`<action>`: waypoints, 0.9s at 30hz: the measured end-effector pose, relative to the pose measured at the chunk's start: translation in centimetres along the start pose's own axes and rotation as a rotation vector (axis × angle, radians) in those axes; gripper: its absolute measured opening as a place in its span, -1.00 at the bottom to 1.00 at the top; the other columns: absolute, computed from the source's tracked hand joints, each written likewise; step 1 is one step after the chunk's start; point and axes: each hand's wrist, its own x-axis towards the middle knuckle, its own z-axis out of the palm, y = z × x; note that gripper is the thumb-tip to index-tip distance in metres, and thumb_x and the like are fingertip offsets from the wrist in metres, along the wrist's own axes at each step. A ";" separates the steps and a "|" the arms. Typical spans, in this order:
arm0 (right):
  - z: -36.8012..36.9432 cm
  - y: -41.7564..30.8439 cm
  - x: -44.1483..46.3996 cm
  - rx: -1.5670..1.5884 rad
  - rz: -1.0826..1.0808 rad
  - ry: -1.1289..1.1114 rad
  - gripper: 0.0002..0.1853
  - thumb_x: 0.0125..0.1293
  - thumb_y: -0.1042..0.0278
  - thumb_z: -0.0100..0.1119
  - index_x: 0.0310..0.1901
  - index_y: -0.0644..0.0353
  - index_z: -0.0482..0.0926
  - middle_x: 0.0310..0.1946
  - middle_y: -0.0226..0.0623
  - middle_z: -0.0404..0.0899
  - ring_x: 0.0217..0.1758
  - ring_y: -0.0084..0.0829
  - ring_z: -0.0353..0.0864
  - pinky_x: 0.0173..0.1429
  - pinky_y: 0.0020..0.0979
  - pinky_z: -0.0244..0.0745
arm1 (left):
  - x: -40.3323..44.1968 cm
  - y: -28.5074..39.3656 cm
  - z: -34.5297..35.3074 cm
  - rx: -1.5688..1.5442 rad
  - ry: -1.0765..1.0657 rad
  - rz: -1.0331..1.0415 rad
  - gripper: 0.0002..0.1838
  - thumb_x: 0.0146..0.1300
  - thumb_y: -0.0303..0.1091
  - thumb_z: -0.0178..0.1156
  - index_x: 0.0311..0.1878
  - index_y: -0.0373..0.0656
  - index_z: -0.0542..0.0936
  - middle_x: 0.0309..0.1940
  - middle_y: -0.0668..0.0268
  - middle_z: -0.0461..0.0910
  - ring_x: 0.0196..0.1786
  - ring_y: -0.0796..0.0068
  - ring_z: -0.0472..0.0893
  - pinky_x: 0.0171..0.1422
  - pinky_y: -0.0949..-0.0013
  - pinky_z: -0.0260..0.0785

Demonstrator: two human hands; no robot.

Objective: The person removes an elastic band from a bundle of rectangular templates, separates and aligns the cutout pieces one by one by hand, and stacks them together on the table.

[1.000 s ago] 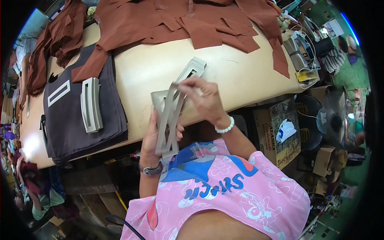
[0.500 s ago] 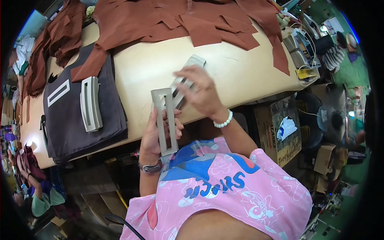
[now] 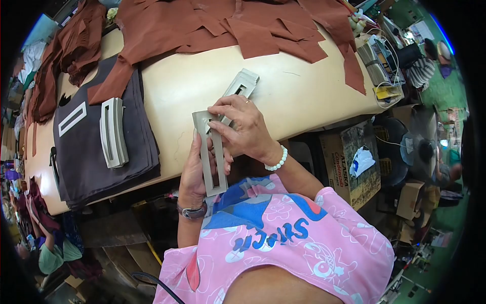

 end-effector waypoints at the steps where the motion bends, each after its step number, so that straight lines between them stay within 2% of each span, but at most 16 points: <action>1: -0.4 -0.5 0.3 0.016 0.040 0.005 -0.76 -0.07 0.36 0.32 -0.32 0.21 0.57 -0.28 -0.24 0.52 -0.19 -0.24 0.48 -0.13 -0.29 0.35 | 0.0 0.0 0.0 0.004 -0.003 -0.001 -0.33 0.32 0.26 -0.38 -0.05 -0.20 0.39 -0.47 0.15 0.53 -0.53 0.42 0.56 -0.45 0.47 0.47; 5: -1.0 -1.2 0.5 0.035 0.062 0.000 -0.78 -0.08 0.39 0.32 -0.36 0.21 0.55 -0.32 -0.28 0.52 -0.19 -0.26 0.48 -0.11 -0.28 0.33 | 0.0 -0.2 -0.1 -0.010 -0.013 0.004 -0.34 0.32 0.26 -0.39 -0.04 -0.20 0.39 -0.47 0.15 0.53 -0.52 0.43 0.55 -0.45 0.46 0.46; 8: -1.0 -1.3 0.3 0.074 0.062 -0.048 -0.82 -0.04 0.45 0.30 -0.35 0.21 0.55 -0.37 -0.29 0.54 -0.27 -0.34 0.52 -0.16 -0.35 0.37 | 0.0 -0.3 0.1 -0.004 -0.008 0.018 -0.33 0.32 0.26 -0.39 -0.04 -0.20 0.39 -0.47 0.15 0.53 -0.52 0.43 0.55 -0.44 0.46 0.46; 11: -1.9 -1.3 0.8 0.421 0.323 -0.098 -0.90 0.04 0.46 0.23 -0.37 0.21 0.55 -0.51 -0.33 0.53 -0.40 -0.37 0.54 -0.22 -0.40 0.41 | -0.5 0.1 0.5 -0.014 0.046 -0.023 -0.32 0.32 0.27 -0.39 -0.05 -0.20 0.40 -0.47 0.14 0.53 -0.51 0.41 0.55 -0.44 0.45 0.46; 13: -2.7 -0.2 1.6 0.573 0.512 0.088 -0.93 0.11 0.49 0.19 -0.34 0.25 0.56 -0.50 -0.36 0.55 -0.42 -0.50 0.54 -0.27 -0.49 0.43 | -1.4 0.6 0.0 0.000 0.061 -0.066 -0.31 0.32 0.27 -0.39 -0.06 -0.22 0.41 -0.48 0.13 0.53 -0.51 0.39 0.55 -0.44 0.44 0.45; 15: -3.4 1.7 2.6 0.666 0.608 0.270 -0.92 0.20 0.51 0.14 -0.30 0.32 0.56 -0.44 -0.41 0.57 -0.38 -0.71 0.49 -0.26 -0.62 0.43 | -2.5 0.9 -0.5 -0.007 0.190 0.015 -0.27 0.31 0.29 -0.38 -0.05 -0.26 0.43 -0.51 0.11 0.52 -0.54 0.35 0.54 -0.46 0.40 0.43; 17: -3.1 4.1 2.3 0.643 0.631 0.266 -0.91 0.16 0.49 0.17 -0.30 0.28 0.57 -0.46 -0.36 0.59 -0.41 -0.62 0.54 -0.29 -0.58 0.42 | -3.6 1.6 -1.2 -0.064 0.297 0.087 -0.26 0.31 0.29 -0.38 -0.05 -0.28 0.44 -0.55 0.12 0.50 -0.59 0.36 0.51 -0.50 0.39 0.41; 20: -2.1 6.0 1.3 0.213 0.605 0.165 -0.84 0.07 0.44 0.24 -0.27 0.21 0.58 -0.43 -0.33 0.57 -0.36 -0.45 0.55 -0.24 -0.44 0.42 | -4.7 2.7 -2.7 0.006 0.266 0.174 -0.26 0.30 0.30 -0.38 -0.04 -0.25 0.44 -0.55 0.13 0.50 -0.58 0.36 0.50 -0.49 0.36 0.41; 23: -1.3 6.2 0.9 -0.366 0.351 0.161 -0.80 -0.02 0.39 0.28 -0.30 0.16 0.59 -0.38 -0.27 0.53 -0.28 -0.27 0.51 -0.16 -0.31 0.38 | -4.3 2.9 -1.9 -0.002 0.291 0.133 -0.26 0.30 0.30 -0.38 -0.04 -0.26 0.44 -0.55 0.15 0.49 -0.57 0.36 0.51 -0.48 0.34 0.42; 24: -1.5 5.6 1.1 -0.351 0.369 0.172 -0.80 -0.05 0.37 0.29 -0.32 0.17 0.60 -0.33 -0.28 0.49 -0.20 -0.24 0.45 -0.09 -0.26 0.34 | -3.8 2.7 -1.2 0.022 0.250 0.129 -0.25 0.30 0.30 -0.38 -0.03 -0.29 0.43 -0.54 0.15 0.49 -0.56 0.38 0.51 -0.47 0.37 0.42; 27: -1.9 2.6 2.1 -0.092 0.278 0.196 -0.81 -0.03 0.37 0.29 -0.33 0.17 0.60 -0.31 -0.27 0.50 -0.18 -0.26 0.46 -0.09 -0.28 0.35 | -1.7 1.5 -0.1 0.031 0.165 0.030 -0.24 0.30 0.30 -0.38 -0.01 -0.31 0.43 -0.54 0.15 0.50 -0.56 0.39 0.51 -0.45 0.39 0.43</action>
